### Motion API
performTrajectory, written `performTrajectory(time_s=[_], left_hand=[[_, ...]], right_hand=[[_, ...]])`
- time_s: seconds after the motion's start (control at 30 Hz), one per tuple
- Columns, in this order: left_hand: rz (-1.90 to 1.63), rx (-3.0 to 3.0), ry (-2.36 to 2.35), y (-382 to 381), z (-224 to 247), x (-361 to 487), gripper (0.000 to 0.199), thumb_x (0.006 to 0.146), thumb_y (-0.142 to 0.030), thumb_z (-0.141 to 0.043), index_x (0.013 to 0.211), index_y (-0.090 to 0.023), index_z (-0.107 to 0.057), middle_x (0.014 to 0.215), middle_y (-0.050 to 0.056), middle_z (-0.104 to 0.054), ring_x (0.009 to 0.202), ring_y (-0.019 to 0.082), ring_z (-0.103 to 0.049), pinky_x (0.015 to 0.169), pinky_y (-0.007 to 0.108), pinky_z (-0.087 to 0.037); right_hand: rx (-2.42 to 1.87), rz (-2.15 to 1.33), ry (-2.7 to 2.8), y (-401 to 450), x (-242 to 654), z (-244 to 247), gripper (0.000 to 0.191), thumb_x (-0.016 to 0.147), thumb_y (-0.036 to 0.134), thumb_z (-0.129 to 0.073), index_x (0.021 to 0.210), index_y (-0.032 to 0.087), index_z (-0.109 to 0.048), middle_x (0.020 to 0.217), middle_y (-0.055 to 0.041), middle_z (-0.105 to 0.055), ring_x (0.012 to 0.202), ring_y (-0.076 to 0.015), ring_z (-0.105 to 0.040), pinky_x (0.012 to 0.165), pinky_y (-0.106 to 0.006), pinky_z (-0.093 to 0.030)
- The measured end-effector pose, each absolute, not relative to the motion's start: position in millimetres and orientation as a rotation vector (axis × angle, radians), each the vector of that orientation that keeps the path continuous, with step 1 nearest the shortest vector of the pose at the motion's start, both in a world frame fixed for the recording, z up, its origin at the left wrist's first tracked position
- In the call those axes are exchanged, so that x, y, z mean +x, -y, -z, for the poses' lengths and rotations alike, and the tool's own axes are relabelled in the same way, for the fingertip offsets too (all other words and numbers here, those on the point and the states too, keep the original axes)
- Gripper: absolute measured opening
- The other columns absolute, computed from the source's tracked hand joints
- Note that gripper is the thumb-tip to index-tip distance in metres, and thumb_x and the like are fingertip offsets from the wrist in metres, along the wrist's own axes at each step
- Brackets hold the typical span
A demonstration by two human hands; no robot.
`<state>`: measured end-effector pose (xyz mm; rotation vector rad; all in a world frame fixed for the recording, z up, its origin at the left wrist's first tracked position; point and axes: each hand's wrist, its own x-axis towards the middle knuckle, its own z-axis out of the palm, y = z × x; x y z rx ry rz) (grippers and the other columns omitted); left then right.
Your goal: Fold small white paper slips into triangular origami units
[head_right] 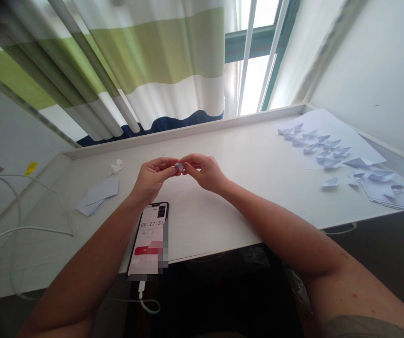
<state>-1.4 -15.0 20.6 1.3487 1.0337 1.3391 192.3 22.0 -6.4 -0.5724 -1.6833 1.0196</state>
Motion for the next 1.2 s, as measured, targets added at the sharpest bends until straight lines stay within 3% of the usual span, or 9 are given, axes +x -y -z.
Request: performTrajectory(time_s=[0.2, 0.43, 0.53, 0.73, 1.03, 1.2], left_hand=[[-1.32, 1.197, -0.968, 15, -21, 0, 0.028, 0.073, -0.034, -0.096, 0.091, -0.016, -0.084, 0.092, 0.009, -0.085, 0.092, 0.023, -0.082, 0.104, 0.048, -0.064], [-1.325, 1.278, -1.092, 18, -24, -2, 0.067, 0.061, -0.039, -0.108, 0.118, -0.017, -0.08, 0.091, 0.009, -0.086, 0.085, 0.024, -0.081, 0.093, 0.047, -0.065], [-1.312, 1.377, -1.129, 20, -24, -2, 0.059, 0.066, -0.043, -0.106, 0.114, -0.016, -0.083, 0.092, 0.011, -0.086, 0.085, 0.025, -0.082, 0.09, 0.045, -0.065], [-1.316, 1.48, -1.159, 20, -23, -2, 0.037, 0.076, -0.046, -0.099, 0.096, -0.017, -0.088, 0.088, 0.01, -0.085, 0.08, 0.023, -0.08, 0.082, 0.042, -0.067], [-1.484, 1.399, -1.169, 15, -8, 8, 0.042, 0.078, -0.046, -0.098, 0.106, -0.017, -0.086, 0.096, 0.008, -0.084, 0.083, 0.023, -0.081, 0.083, 0.043, -0.07], [-1.364, 1.597, -1.257, 16, -12, 0, 0.033, 0.083, -0.05, -0.093, 0.097, -0.021, -0.089, 0.091, 0.008, -0.085, 0.078, 0.021, -0.076, 0.074, 0.035, -0.064]], right_hand=[[-0.598, -1.11, 1.593, -19, 190, 3, 0.029, 0.09, 0.048, -0.087, 0.093, 0.02, -0.081, 0.093, -0.0062, -0.084, 0.09, -0.0218, -0.08, 0.091, -0.044, -0.068], [-0.568, -1.283, 1.533, -22, 188, 4, 0.046, 0.076, 0.057, -0.097, 0.092, 0.02, -0.076, 0.083, -0.0041, -0.081, 0.084, -0.0217, -0.08, 0.081, -0.04, -0.067], [-0.576, -1.272, 1.567, -24, 191, 3, 0.047, 0.078, 0.055, -0.097, 0.102, 0.02, -0.077, 0.081, -0.0027, -0.08, 0.081, -0.0206, -0.079, 0.079, -0.039, -0.066], [-0.584, -1.269, 1.598, -25, 193, 4, 0.039, 0.089, 0.056, -0.087, 0.091, 0.018, -0.079, 0.088, -0.0074, -0.082, 0.086, -0.023, -0.081, 0.087, -0.045, -0.067], [-0.68, -1.093, 1.589, -28, 187, 9, 0.035, 0.092, 0.055, -0.083, 0.093, 0.021, -0.075, 0.089, -0.0043, -0.08, 0.086, -0.0204, -0.075, 0.086, -0.043, -0.065], [-0.703, -0.992, 1.693, -27, 191, 8, 0.034, 0.096, 0.056, -0.078, 0.094, 0.022, -0.076, 0.091, -0.0042, -0.081, 0.088, -0.0207, -0.074, 0.087, -0.043, -0.062]])
